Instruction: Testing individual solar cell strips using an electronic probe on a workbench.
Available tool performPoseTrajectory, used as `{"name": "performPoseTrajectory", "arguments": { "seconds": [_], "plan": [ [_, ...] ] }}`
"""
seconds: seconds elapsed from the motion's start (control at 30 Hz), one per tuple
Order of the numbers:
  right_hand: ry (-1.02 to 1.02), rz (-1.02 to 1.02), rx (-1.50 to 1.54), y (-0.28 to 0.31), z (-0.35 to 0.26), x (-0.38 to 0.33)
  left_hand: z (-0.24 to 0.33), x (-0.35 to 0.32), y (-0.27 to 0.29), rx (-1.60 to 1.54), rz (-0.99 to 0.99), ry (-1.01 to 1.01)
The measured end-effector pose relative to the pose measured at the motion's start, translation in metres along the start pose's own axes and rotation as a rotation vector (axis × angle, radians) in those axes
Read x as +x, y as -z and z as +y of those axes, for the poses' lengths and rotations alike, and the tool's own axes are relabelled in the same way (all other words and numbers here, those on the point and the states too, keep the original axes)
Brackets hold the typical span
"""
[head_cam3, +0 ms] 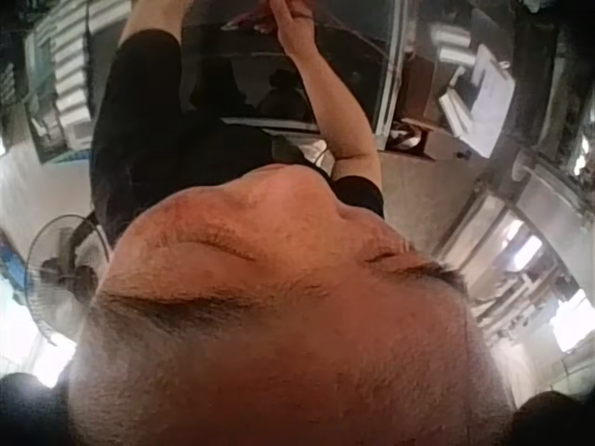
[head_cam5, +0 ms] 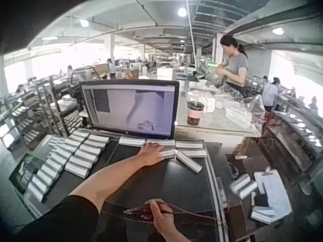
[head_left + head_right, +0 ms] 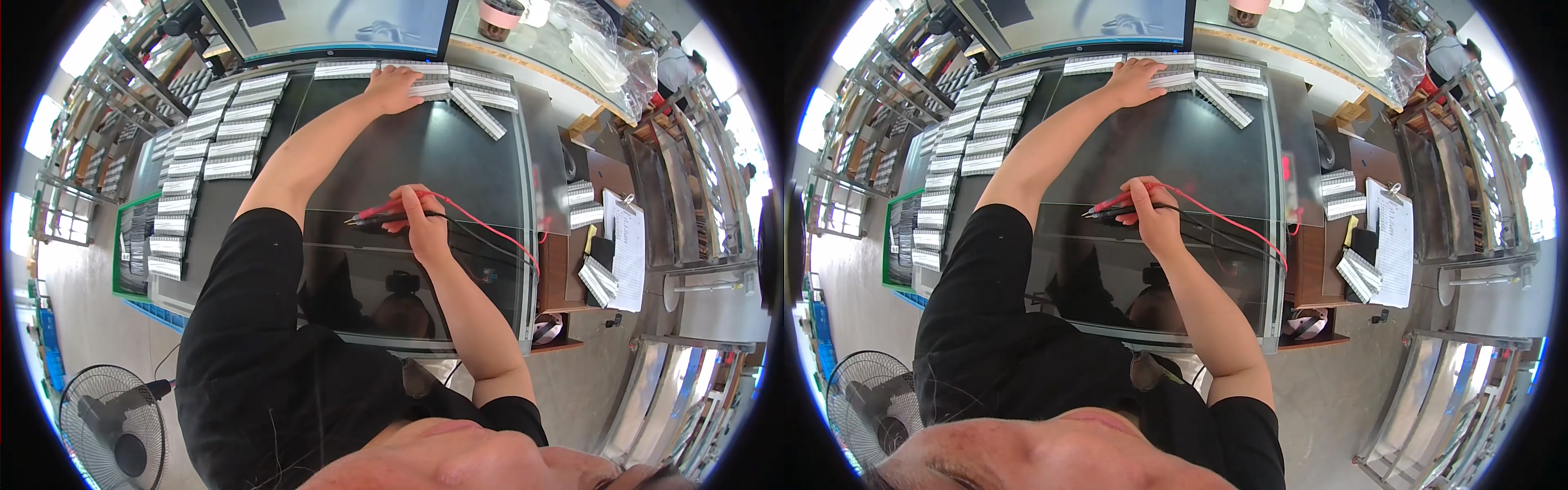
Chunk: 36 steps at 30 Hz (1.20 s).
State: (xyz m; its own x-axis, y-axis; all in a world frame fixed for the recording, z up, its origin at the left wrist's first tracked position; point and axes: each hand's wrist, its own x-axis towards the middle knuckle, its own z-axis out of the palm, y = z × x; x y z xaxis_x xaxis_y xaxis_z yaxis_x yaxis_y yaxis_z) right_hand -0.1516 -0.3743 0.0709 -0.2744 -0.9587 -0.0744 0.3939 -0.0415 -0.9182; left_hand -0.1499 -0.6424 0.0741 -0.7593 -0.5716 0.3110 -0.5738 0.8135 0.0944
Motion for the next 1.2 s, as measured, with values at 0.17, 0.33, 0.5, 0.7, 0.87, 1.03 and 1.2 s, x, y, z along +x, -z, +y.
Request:
{"name": "performPoseTrajectory", "arguments": {
  "seconds": [0.17, 0.33, 0.5, 0.7, 0.87, 1.03, 1.2],
  "plan": [
    [0.043, 0.016, -0.034, 0.001, 0.003, 0.002, 0.0, -0.002, 0.003, 0.015, -0.112, 0.008],
    [0.032, 0.007, -0.001, 0.0, 0.001, 0.001, -0.001, -0.014, 0.002, -0.018, -0.037, -0.03],
    [0.02, 0.004, -0.029, 0.0, 0.004, 0.001, -0.002, -0.021, 0.001, -0.036, -0.039, 0.004],
    [0.007, 0.041, -0.032, -0.001, 0.004, 0.0, 0.006, -0.081, 0.025, -0.1, -0.105, -0.01],
    [0.045, 0.059, -0.024, -0.001, 0.004, 0.004, 0.012, -0.156, 0.048, -0.158, -0.056, -0.086],
    [0.072, 0.073, 0.022, 0.005, 0.005, 0.005, 0.009, -0.187, 0.059, -0.179, 0.102, -0.061],
    [0.112, 0.073, 0.02, 0.003, 0.003, 0.003, 0.002, -0.198, 0.052, -0.124, 0.168, -0.121]
  ]
}}
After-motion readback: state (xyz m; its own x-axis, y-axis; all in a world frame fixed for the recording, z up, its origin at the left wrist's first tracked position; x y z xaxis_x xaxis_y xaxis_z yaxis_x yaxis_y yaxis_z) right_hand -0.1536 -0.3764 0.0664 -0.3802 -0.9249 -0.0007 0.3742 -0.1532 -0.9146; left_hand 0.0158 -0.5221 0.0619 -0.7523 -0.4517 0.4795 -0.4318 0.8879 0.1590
